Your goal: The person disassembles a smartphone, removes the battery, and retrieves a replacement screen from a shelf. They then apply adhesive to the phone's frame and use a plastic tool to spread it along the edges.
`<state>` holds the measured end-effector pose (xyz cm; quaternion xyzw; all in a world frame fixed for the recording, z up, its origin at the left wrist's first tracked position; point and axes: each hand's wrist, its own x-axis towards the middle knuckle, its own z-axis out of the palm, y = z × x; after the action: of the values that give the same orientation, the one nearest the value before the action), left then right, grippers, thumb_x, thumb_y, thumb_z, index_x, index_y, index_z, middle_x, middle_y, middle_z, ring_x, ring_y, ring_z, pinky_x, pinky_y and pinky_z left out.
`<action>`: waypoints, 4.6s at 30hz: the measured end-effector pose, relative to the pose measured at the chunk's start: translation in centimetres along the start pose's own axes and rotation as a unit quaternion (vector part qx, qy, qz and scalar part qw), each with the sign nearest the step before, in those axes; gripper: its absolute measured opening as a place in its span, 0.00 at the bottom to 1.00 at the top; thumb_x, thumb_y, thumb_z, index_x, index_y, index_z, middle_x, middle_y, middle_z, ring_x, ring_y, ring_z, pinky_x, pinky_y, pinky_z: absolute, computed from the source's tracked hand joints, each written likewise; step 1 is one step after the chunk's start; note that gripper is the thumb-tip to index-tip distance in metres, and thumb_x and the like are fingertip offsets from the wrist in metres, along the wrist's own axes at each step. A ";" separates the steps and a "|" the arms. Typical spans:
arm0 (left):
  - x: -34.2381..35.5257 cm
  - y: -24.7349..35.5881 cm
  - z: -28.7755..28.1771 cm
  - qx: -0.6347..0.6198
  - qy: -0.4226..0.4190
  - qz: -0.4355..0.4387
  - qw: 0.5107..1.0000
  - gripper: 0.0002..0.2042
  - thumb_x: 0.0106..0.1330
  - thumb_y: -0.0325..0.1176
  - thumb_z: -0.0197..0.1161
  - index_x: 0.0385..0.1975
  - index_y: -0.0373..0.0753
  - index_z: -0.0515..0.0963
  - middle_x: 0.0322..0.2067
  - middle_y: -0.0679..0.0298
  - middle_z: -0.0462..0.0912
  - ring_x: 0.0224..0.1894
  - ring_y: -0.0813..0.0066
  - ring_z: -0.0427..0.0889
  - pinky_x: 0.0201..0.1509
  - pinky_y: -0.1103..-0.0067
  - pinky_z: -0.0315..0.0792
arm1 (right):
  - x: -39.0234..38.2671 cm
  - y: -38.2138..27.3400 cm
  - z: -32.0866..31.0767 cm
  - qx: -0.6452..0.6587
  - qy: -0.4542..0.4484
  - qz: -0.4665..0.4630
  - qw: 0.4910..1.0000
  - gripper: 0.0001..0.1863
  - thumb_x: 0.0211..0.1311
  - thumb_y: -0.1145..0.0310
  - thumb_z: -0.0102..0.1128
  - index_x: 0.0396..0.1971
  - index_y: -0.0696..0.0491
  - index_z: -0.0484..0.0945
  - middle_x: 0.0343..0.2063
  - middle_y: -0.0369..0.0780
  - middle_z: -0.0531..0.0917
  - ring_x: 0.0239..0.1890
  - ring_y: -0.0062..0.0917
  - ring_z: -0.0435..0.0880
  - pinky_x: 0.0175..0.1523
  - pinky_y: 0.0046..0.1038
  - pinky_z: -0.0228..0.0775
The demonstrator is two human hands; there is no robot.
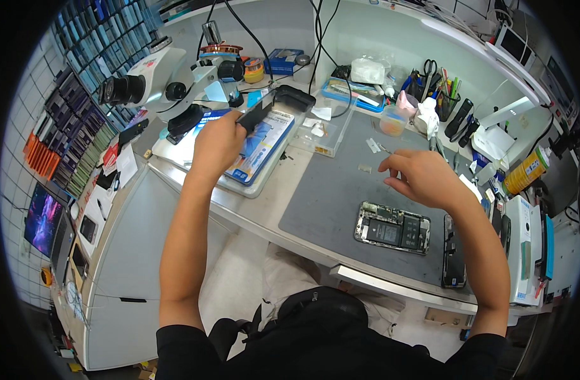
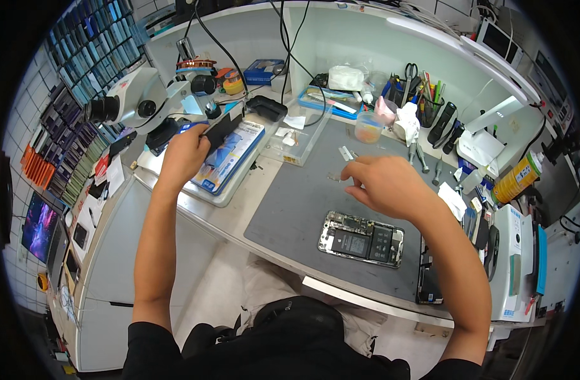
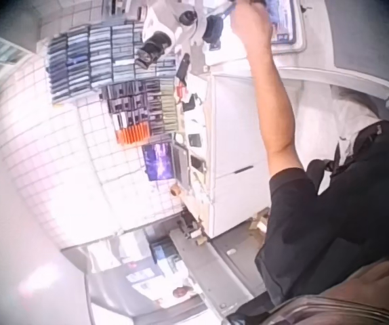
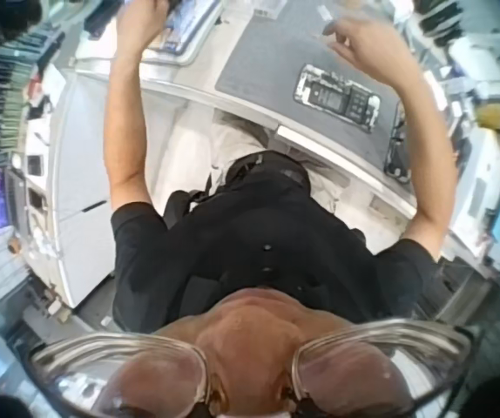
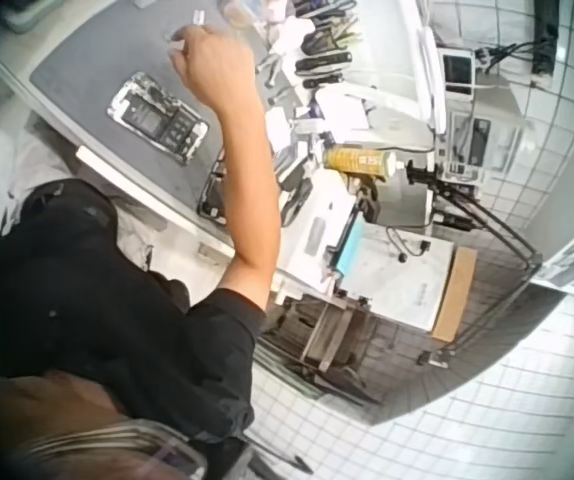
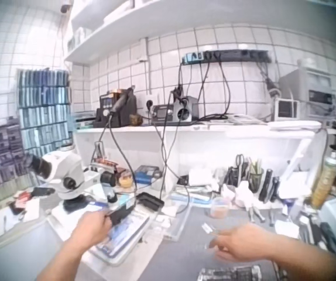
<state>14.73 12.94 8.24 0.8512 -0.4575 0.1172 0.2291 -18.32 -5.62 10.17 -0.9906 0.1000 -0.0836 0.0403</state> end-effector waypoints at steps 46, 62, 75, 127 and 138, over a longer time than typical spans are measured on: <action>-4.7 17.9 8.4 -0.374 -0.183 0.315 0.853 0.09 0.61 0.25 0.67 0.40 0.33 0.84 0.32 0.60 0.88 0.33 0.77 0.85 0.40 0.80 0.77 | -10.6 -2.2 7.6 -0.055 0.194 0.109 0.973 0.08 0.58 0.65 0.68 0.38 0.46 0.87 0.22 0.34 0.81 0.22 0.30 0.84 0.25 0.32 0.74; -5.4 18.0 8.5 -0.351 -0.170 0.344 0.854 0.09 0.59 0.25 0.68 0.39 0.35 0.85 0.31 0.60 0.87 0.30 0.70 0.85 0.37 0.79 0.77 | -11.6 -1.7 8.3 -0.077 0.193 0.077 0.975 0.15 0.56 0.70 0.67 0.45 0.44 0.86 0.23 0.34 0.79 0.23 0.28 0.83 0.24 0.30 0.74; -5.4 17.7 8.9 -0.371 -0.166 0.339 0.849 0.09 0.59 0.24 0.68 0.40 0.35 0.85 0.31 0.59 0.87 0.31 0.72 0.85 0.38 0.78 0.77 | -12.0 -1.9 8.7 -0.112 0.164 0.088 0.976 0.17 0.55 0.68 0.65 0.47 0.42 0.86 0.25 0.33 0.78 0.24 0.26 0.84 0.26 0.29 0.75; -4.7 15.3 9.3 -0.420 -0.176 0.275 0.847 0.09 0.60 0.31 0.68 0.39 0.38 0.86 0.31 0.60 0.88 0.32 0.65 0.86 0.37 0.76 0.77 | -10.2 -1.9 7.7 -0.123 0.143 0.060 0.980 0.21 0.59 0.68 0.60 0.53 0.37 0.84 0.24 0.32 0.74 0.25 0.24 0.83 0.25 0.28 0.72; -3.7 15.4 8.7 -0.501 -0.256 0.180 0.807 0.10 0.64 0.27 0.66 0.43 0.33 0.83 0.35 0.65 0.88 0.37 0.82 0.83 0.44 0.82 0.76 | -11.5 -2.6 6.0 -0.063 0.222 0.083 0.969 0.17 0.55 0.72 0.68 0.47 0.42 0.84 0.21 0.32 0.75 0.22 0.25 0.79 0.24 0.29 0.70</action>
<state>-0.20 4.01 3.55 0.5197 -0.6397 -0.3116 0.4729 -27.86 -0.39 2.71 -0.9361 0.1934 -0.2912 -0.0387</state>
